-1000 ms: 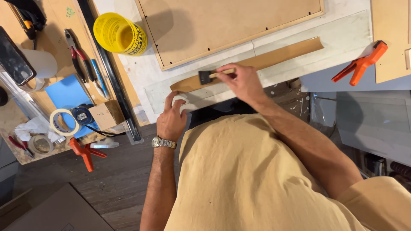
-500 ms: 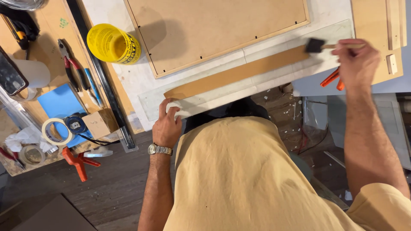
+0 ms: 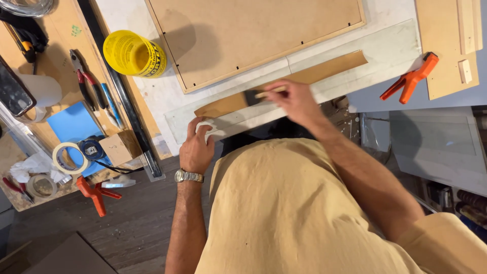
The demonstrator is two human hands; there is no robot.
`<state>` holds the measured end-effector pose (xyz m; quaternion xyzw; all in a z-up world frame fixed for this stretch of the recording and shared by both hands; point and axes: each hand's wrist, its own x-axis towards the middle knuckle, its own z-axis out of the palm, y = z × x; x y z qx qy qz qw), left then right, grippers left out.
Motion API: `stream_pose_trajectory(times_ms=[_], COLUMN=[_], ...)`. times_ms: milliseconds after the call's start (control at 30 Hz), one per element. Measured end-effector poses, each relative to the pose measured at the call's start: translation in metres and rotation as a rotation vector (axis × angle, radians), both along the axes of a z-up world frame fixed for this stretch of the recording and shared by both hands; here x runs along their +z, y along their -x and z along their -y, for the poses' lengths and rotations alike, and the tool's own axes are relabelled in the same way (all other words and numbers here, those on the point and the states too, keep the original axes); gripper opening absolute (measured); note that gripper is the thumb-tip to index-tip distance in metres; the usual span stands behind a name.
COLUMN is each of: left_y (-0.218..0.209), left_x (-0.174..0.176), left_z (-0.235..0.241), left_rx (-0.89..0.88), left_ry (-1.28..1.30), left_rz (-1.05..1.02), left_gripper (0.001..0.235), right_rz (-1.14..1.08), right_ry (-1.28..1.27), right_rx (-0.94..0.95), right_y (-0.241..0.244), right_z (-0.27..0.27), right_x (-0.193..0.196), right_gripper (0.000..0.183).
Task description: Applying glue to a wooden strip and attaching it to a picture frame
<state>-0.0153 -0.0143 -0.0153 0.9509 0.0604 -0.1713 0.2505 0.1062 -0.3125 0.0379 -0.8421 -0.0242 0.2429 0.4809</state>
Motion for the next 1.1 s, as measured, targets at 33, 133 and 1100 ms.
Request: stream_pose_trajectory(times_ms=[33,133,1100], left_y=[0.000,0.002,-0.001], left_x=[0.000,-0.005,-0.002], left_z=[-0.001,-0.006,-0.011], left_rx=[0.011,0.034,0.211], left_ry=[0.011,0.067,0.264], left_rz=[0.002,0.011,0.098], left_gripper=[0.024,0.024,0.016], right_rz=[-0.057,-0.159,0.535], right_ry=[0.078,0.135,0.380], right_rx=[-0.027,-0.280,-0.413], right_y=[-0.003,-0.010,-0.012], right_z=[0.011,0.097,0.280], right_x=[0.000,0.004,0.002], right_gripper=[0.024,0.014,0.011])
